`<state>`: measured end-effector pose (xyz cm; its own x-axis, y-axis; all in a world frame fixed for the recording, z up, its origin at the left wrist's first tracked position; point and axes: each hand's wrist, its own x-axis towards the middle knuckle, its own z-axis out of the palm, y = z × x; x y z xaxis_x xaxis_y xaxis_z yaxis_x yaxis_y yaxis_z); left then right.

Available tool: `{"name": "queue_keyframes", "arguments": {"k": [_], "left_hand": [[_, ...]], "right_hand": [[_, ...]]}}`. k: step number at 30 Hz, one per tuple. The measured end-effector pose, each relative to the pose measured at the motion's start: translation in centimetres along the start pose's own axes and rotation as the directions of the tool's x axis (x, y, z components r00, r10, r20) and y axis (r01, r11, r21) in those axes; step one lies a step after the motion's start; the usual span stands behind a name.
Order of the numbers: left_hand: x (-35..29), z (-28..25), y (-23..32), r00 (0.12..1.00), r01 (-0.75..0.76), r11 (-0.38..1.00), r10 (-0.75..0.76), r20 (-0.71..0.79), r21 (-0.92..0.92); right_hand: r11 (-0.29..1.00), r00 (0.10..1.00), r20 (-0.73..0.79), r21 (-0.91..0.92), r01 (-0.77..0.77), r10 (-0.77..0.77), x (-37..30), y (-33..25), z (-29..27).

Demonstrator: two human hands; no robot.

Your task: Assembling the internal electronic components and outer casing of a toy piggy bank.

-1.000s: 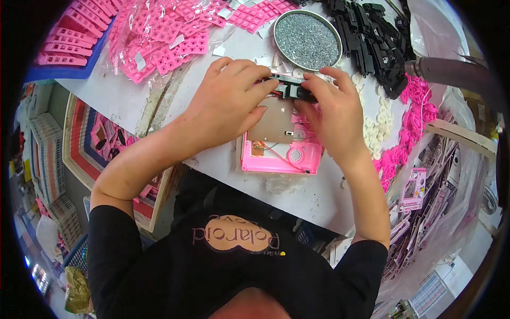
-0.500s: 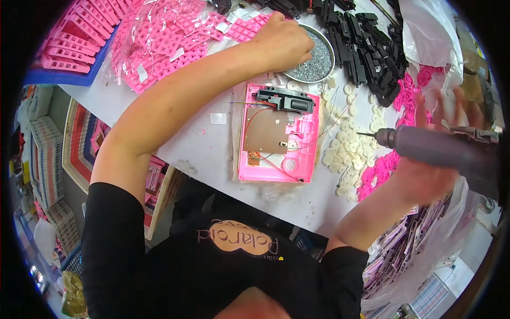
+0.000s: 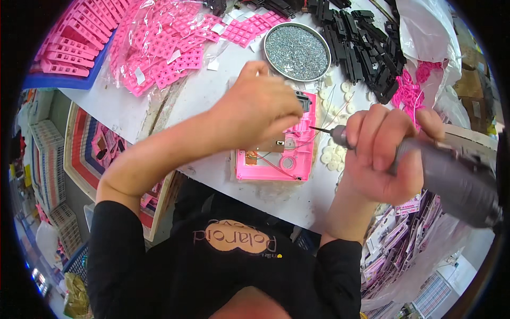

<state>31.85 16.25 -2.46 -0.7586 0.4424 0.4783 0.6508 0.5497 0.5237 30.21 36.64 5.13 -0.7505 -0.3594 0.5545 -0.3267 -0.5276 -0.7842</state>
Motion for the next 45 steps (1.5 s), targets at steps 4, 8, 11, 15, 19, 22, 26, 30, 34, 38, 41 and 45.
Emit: {"name": "queue_keyframes", "arguments": {"k": [4,8,11,15,19,22,26,30,34,38,41,45], "left_hand": [[-1.5,-0.1,1.7,0.987,0.151,0.957,-0.158,-0.009,-0.249],[-1.7,-0.1,1.9,0.987,0.151,0.952,-0.160,-0.012,-0.267],[-1.6,-0.1,1.7,0.994,0.102,0.980,-0.109,-0.030,-0.168],[-0.9,0.0,2.1,0.991,0.104,0.992,-0.097,-0.091,0.072],[-0.6,0.9,0.3,0.984,0.162,0.918,-0.177,0.007,0.361],[-1.0,1.6,-0.2,0.981,0.181,0.938,-0.193,0.011,0.297],[-1.1,1.4,-0.2,0.978,0.190,0.939,-0.207,0.028,0.286],[-0.8,1.1,-0.2,0.973,0.197,0.942,-0.222,0.064,0.272],[-0.2,1.5,-1.4,0.991,0.120,0.981,-0.129,0.047,0.154],[1.0,0.1,-0.6,0.919,0.339,0.937,-0.310,0.243,-0.089],[0.4,-2.1,0.3,0.977,0.176,0.984,-0.174,0.126,-0.007],[-4.6,-12.0,3.2,0.949,0.312,0.950,-0.312,-0.043,-0.004]], "right_hand": [[0.999,0.991,0.134,0.052,0.010,-0.017,0.0,0.3,0.7],[0.995,0.998,0.058,0.102,0.002,-0.008,-0.3,0.8,1.3],[0.996,0.999,0.048,0.086,0.015,-0.019,-0.3,1.2,1.3],[0.996,1.000,-0.014,0.086,0.028,-0.027,-0.1,2.0,1.4],[0.998,0.990,-0.125,-0.033,0.056,-0.060,1.1,4.1,-0.6],[0.998,0.973,-0.226,-0.047,0.038,-0.048,1.2,6.4,-2.0],[0.967,0.961,-0.269,-0.226,-0.122,0.058,0.9,7.3,-1.1],[0.988,0.982,-0.162,-0.105,-0.112,0.094,0.3,8.2,-2.2],[0.942,0.989,-0.111,-0.309,-0.128,0.097,0.8,8.3,-1.6],[0.945,0.941,0.087,-0.043,-0.325,0.328,3.4,6.1,-3.1],[0.932,0.936,-0.102,-0.106,-0.346,0.336,4.4,4.1,-9.1],[-0.042,0.912,-0.366,-0.930,-0.365,0.184,-0.5,-3.7,-23.2]]}}
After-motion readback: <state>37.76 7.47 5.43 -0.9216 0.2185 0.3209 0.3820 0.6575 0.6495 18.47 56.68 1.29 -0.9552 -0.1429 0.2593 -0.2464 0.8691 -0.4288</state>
